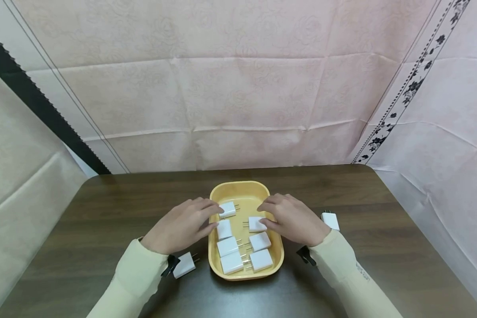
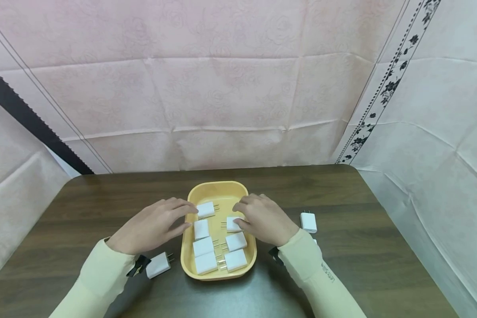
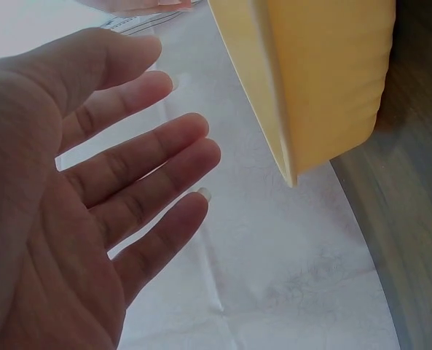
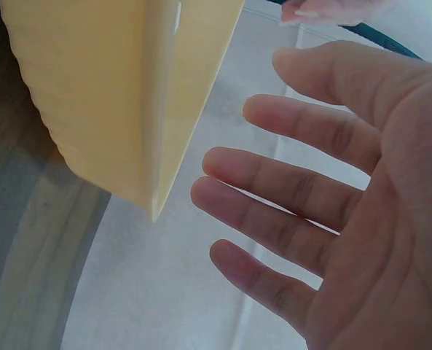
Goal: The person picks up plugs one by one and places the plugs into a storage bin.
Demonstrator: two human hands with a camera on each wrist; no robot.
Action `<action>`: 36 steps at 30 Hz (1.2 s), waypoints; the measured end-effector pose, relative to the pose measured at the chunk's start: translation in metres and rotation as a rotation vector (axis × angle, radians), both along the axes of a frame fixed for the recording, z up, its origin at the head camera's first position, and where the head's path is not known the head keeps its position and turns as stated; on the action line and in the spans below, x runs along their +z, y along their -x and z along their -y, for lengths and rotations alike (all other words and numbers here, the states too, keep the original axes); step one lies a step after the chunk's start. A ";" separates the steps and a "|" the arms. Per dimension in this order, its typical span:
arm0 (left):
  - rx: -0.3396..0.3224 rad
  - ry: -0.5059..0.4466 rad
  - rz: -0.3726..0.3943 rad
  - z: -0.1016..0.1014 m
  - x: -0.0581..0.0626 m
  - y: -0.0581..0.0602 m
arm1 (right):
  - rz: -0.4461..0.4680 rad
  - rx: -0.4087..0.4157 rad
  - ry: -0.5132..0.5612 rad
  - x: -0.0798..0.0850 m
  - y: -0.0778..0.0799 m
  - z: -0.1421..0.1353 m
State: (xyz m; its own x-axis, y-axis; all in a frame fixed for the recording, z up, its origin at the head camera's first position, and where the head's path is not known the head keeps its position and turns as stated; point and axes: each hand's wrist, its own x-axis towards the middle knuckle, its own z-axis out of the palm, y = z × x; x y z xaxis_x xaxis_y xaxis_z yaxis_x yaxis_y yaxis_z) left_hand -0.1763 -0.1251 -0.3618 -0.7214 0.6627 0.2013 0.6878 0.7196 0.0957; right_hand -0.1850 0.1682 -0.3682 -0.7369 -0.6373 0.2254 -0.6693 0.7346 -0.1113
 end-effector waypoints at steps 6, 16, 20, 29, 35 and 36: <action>0.002 0.001 -0.001 0.001 0.000 0.000 | -0.018 -0.037 0.026 0.003 0.002 -0.009; 0.011 -0.001 -0.022 0.004 -0.001 0.000 | -0.010 -0.089 0.089 0.009 0.007 -0.033; 0.007 -0.004 -0.035 0.004 -0.002 -0.001 | 0.010 -0.126 0.086 0.012 0.007 -0.042; -0.008 -0.018 -0.028 0.004 -0.002 -0.001 | 0.041 -0.154 0.073 0.010 0.008 -0.052; -0.012 -0.024 -0.030 0.005 -0.002 0.000 | 0.050 -0.167 0.064 0.006 0.009 -0.061; -0.013 -0.024 -0.028 0.005 -0.002 0.000 | 0.053 -0.170 0.063 0.005 0.010 -0.062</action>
State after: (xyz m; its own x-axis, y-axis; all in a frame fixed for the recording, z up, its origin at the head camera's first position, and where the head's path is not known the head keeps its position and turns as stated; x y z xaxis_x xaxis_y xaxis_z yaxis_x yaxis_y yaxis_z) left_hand -0.1762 -0.1303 -0.3636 -0.7066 0.6666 0.2373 0.6995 0.7085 0.0928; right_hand -0.1946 0.2305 -0.3627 -0.8448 -0.4884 0.2186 -0.5280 0.8271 -0.1928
